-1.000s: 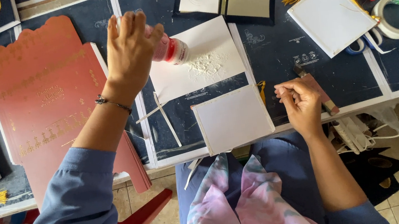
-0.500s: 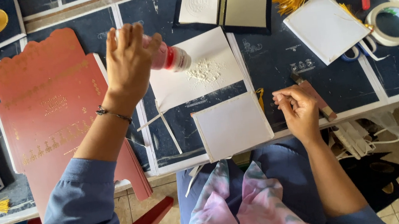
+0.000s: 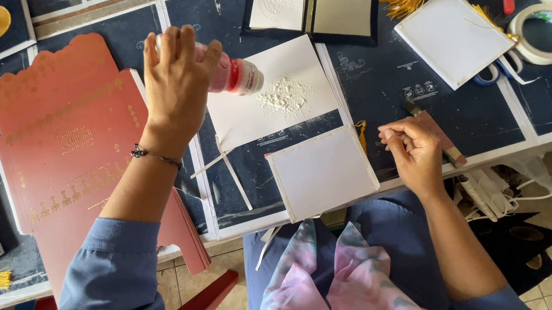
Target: Assembling decorative invitation cards by applying powder, trimming edges with a craft knife, and folding components.
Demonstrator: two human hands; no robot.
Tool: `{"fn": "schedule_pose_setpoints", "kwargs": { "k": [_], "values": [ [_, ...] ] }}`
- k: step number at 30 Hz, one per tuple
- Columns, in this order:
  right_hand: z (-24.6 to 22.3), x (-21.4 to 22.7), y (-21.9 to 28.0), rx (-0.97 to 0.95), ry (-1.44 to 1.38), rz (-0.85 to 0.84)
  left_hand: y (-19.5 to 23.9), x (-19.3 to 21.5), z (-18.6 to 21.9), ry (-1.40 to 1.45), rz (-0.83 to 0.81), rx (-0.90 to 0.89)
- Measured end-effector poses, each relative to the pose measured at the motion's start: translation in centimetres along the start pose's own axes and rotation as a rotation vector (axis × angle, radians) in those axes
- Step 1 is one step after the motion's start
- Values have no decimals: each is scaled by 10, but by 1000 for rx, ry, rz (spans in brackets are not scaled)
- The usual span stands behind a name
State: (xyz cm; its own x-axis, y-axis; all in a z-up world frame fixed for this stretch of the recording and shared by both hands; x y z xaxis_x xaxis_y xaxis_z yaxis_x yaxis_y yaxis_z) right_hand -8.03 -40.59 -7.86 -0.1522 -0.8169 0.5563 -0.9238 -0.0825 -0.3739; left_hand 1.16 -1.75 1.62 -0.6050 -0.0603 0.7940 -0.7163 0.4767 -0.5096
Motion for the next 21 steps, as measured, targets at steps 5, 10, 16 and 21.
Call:
{"fn": "schedule_pose_setpoints", "kwargs": {
  "k": [5, 10, 16, 21],
  "values": [
    [-5, 2, -3, 29, 46, 15, 4, -9, 2, -22, -49, -10],
    [-3, 1, 0, 31, 36, 4, 6, -10, -4, 24, -18, 20],
    [1, 0, 1, 20, 34, 10, 16, -22, -8, 59, -93, 63],
    [18, -5, 8, 7, 20, 31, 26, -10, -40, 648, -245, 551]
  ]
}}
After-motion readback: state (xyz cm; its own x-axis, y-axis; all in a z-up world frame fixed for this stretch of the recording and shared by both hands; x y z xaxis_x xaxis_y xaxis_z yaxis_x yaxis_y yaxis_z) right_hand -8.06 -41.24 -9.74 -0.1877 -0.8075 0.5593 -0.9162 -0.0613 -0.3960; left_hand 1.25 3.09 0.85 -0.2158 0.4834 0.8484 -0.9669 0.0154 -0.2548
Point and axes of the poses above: each hand's wrist, its own y-axis away from the middle knuckle, its own x-axis out of the back of the hand, z = x × y, the point moved 3 cm from there along -y, towards the middle knuckle, and after that the axes turned 11 degrees about y, right-handed, at the moved point
